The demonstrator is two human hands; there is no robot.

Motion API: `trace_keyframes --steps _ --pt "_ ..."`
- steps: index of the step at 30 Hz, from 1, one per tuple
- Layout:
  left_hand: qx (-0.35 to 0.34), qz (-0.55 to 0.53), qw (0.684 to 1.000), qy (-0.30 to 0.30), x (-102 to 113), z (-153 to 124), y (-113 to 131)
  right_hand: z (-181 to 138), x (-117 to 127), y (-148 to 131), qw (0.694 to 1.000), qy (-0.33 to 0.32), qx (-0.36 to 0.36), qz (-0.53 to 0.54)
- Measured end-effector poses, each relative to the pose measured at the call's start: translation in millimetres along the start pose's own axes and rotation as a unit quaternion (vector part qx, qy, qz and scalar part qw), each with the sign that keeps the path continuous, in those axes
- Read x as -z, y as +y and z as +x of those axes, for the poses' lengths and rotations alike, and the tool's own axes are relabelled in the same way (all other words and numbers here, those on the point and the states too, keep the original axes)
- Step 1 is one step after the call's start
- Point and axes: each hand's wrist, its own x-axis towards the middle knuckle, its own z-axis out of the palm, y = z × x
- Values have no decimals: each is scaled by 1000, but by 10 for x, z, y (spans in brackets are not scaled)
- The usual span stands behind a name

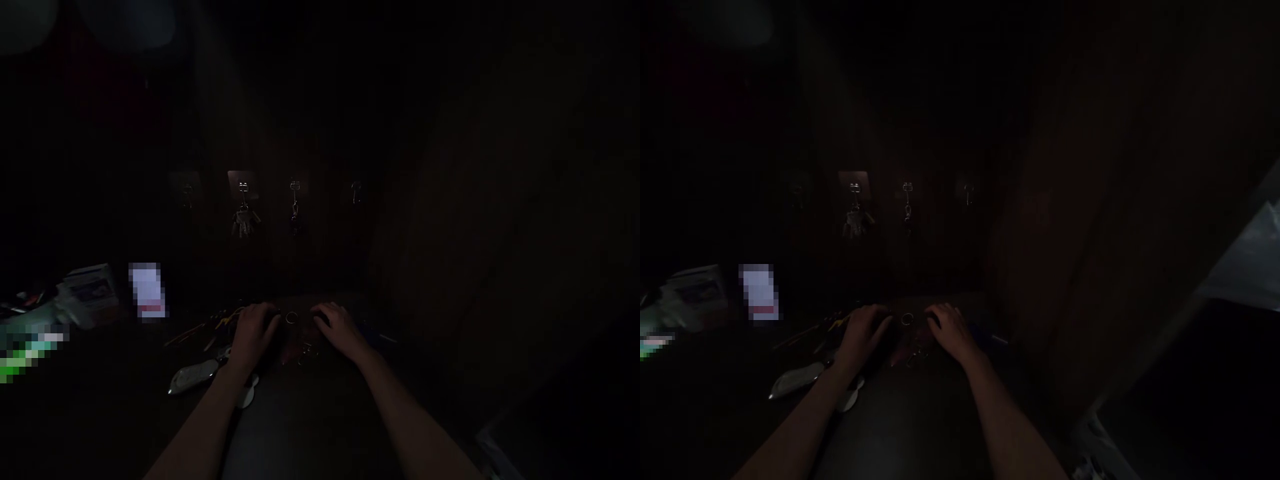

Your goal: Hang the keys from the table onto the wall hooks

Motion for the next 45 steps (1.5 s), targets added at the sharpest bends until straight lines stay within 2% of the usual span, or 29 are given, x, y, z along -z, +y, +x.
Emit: trace_keyframes --steps 8,15,25,30,35,38,42,45 --pt "72 -66 991 87 -27 -21 92 16 -43 70 1000 21 7 -21" --pt "237 -164 948 135 -7 22 -41 25 -49 90 998 54 -21 -36" --pt "247 -216 934 141 -51 34 -54 58 -71 2 1000 20 -14 -13" --pt "261 -194 940 105 -71 34 -91 119 -192 -153 998 -28 23 -43" --pt "213 -167 963 0 -91 -10 -79 149 -281 -211 995 -35 25 -91" --pt "203 -155 965 -52 -98 -33 -64 146 -276 -200 997 -42 17 -69" --pt "208 -139 966 -67 -87 -39 -49 136 -237 -214 998 -41 21 -31" --pt "201 -149 966 -69 -76 -32 -38 150 -221 -215 999 -16 -7 33"
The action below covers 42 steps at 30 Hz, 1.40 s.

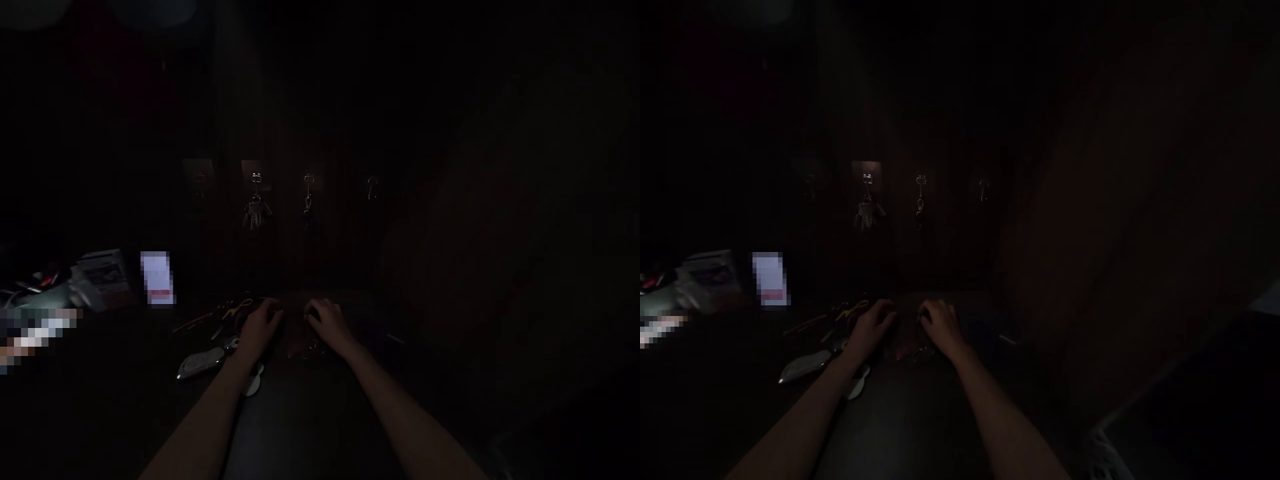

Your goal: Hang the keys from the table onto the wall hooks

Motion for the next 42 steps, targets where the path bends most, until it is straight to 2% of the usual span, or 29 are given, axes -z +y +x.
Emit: trace_keyframes --steps 5,10,14,19,24,28,34,39,42 --pt "-21 -12 1000 -8 -1 2 9 26 42 0 980 51 -57 182" --pt "-31 -14 999 -3 -11 4 -26 -20 158 -48 950 42 -110 289" --pt "-31 -21 999 -6 -19 23 -63 -52 239 -26 916 70 -155 363" --pt "-28 -35 999 -16 -13 38 -69 -48 345 -3 884 120 -130 433" --pt "-24 -41 999 -6 -9 42 -72 33 548 -136 825 118 -142 534" --pt "-25 -45 999 -5 -18 48 -94 150 700 -219 782 112 -121 602" --pt "-26 -68 997 -4 -16 37 -84 333 840 -310 776 125 -111 609" --pt "-22 -73 997 -3 15 13 -21 507 923 -429 748 163 -78 639" --pt "-18 -71 997 -10 24 10 0 635 952 -522 745 178 -58 641"
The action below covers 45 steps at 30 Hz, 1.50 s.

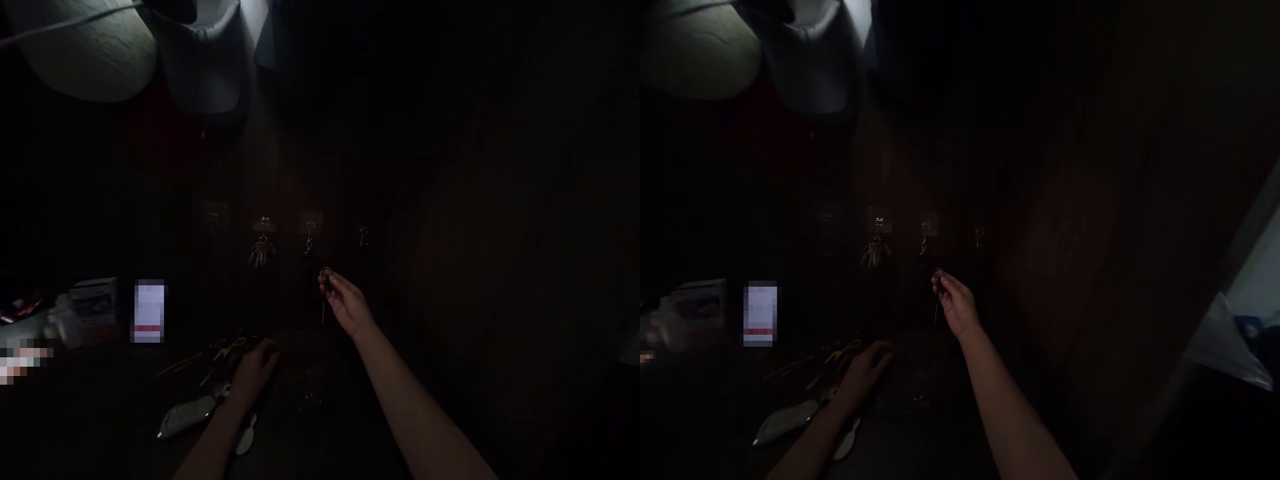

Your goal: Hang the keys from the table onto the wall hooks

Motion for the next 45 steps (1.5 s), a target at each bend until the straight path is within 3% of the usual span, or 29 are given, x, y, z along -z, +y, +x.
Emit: trace_keyframes --steps 11,20,31,45 --pt "29 29 999 -34 3 6 1 338 -533 -215 999 26 46 5" --pt "27 27 999 -30 -11 20 -21 509 -687 -180 995 85 25 -41" --pt "23 29 999 -29 -10 19 -31 496 -556 62 991 120 31 -58" --pt "20 38 998 -34 17 5 35 139 -162 466 992 75 -21 -99"
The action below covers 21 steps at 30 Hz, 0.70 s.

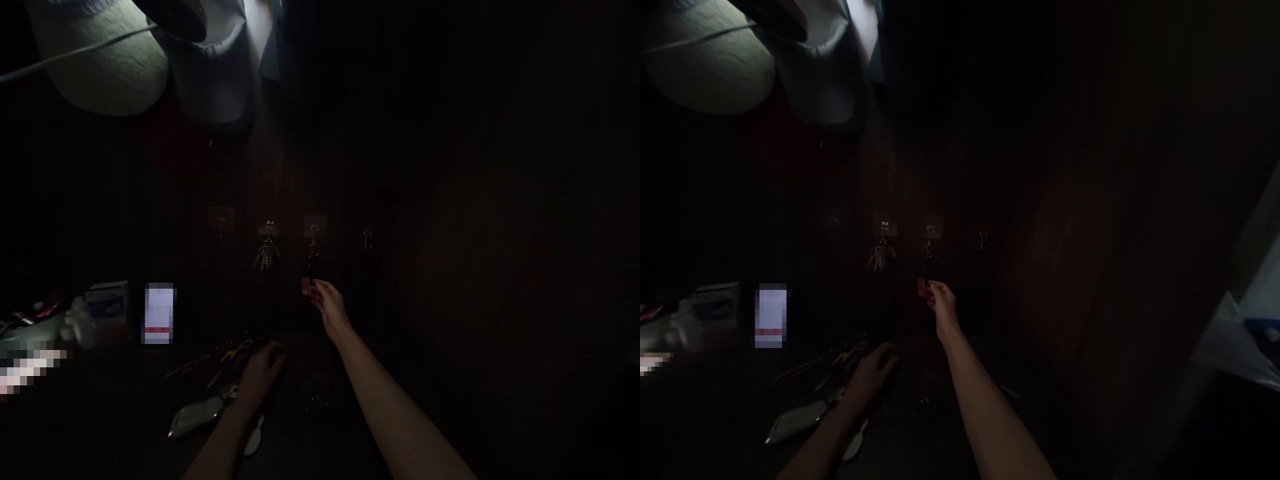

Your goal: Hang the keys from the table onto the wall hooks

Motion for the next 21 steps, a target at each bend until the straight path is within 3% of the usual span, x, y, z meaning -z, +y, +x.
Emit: trace_keyframes --steps 11,21 --pt "-10 8 1000 14 -23 12 -44 -406 474 337 989 -48 -26 -135" --pt "-35 20 999 13 -27 8 -68 -513 906 545 974 -76 19 -214"
